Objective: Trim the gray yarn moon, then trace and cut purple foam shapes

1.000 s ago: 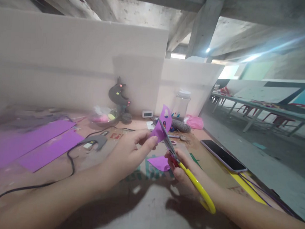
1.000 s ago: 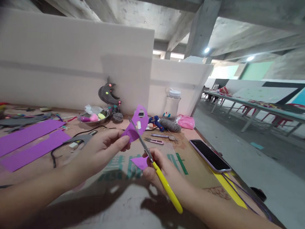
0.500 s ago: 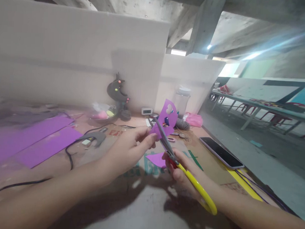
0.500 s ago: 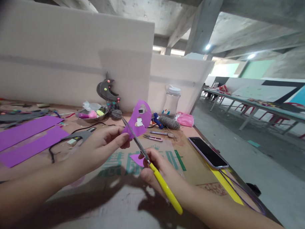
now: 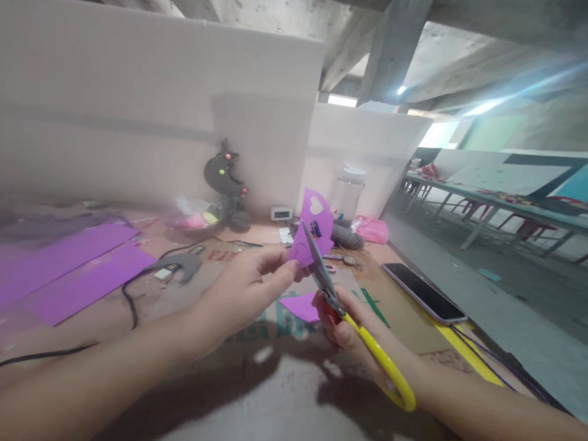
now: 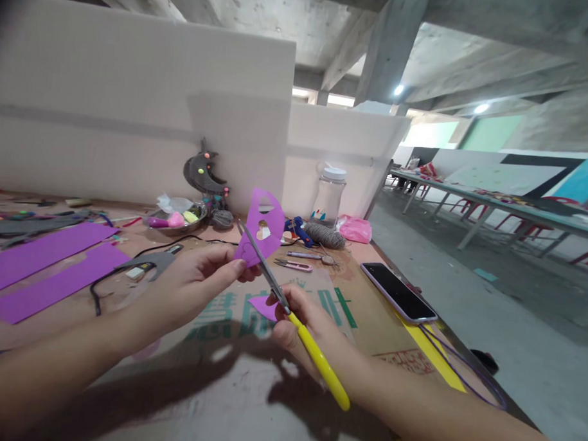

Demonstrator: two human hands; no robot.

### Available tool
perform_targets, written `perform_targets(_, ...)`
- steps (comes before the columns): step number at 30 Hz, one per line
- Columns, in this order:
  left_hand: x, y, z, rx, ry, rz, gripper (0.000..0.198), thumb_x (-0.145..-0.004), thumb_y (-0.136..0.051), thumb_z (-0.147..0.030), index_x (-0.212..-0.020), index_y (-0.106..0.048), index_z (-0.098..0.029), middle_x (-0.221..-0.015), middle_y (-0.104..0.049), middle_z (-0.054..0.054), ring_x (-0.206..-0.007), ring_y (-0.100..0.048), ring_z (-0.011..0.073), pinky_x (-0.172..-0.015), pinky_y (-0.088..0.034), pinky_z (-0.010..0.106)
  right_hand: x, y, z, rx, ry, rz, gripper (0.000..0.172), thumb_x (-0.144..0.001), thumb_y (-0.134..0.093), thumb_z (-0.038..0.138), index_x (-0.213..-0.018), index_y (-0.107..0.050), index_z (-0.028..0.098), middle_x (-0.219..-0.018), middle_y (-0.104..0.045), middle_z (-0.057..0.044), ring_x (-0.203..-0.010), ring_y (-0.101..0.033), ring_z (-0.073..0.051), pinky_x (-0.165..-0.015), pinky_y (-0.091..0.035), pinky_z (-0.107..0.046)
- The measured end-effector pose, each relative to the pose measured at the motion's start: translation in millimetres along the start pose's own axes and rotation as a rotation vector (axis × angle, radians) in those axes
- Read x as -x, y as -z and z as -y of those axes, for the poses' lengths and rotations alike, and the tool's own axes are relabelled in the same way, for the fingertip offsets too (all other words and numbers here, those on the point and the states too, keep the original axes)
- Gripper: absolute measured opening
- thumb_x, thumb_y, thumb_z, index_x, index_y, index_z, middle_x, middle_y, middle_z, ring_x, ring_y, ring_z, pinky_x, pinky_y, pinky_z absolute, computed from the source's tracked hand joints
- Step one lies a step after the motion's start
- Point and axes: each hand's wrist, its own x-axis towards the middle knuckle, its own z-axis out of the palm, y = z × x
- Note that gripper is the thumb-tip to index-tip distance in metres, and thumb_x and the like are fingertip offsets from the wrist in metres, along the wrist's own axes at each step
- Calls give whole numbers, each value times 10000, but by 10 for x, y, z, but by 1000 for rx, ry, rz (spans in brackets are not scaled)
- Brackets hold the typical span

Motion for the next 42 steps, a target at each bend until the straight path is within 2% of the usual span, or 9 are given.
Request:
perform_targets(9, 11, -22, -10, 11, -35, -19, 270, -992, -503, -360, -896, -687, -187, -874, -700, -12, -841, -664, 150, -715, -495, 234, 22, -13, -2, -10, -57, -24, 581, -870, -508, 748, -1086, -533, 209, -897, -488, -25, -758, -470, -161, -660, -423, -284)
perform_targets(18, 25, -26, -5, 51, -58, -10, 222, -1001, -502, -287, -922, -695, -209, -887, -712, -45, -835, -650, 109, -713, -479, 196, 3, -9, -43, -47, -31, -12, 578, -884, -508, 731, -1094, -528, 193, -852, -461, -1, -687, -400, -128, -579, -364, -249)
perform_targets(25, 23, -25, -12, 43, -47, -13, 215, -993, -509, -286, -935, -700, -205, -894, -719, -35, -844, -661, 123, -715, -488, 210, 9, -3, -9, -27, -35, -7, 563, -887, -511, 724, -1053, -536, 187, -796, -447, 20, -620, -352, -108, -549, -332, -247)
perform_targets(33, 5, 23, -69, -37, -2, -5, 241, -967, -511, -308, -882, -701, -187, -876, -720, -9, -849, -666, 171, -729, -493, 254, -14, 2, -22, -26, -35, -33, 551, -868, -538, 729, -1024, -543, 201, -873, -490, -22, -757, -461, -156, -665, -410, -280)
perform_targets(42, -4, 8, -80, 49, 17, 10, 230, -962, -508, -284, -862, -691, -188, -854, -711, -12, -826, -660, 150, -721, -501, 233, 0, 5, -22, -52, -16, -19, 550, -885, -534, 710, -1070, -553, 192, -861, -491, -13, -700, -416, -131, -596, -368, -256)
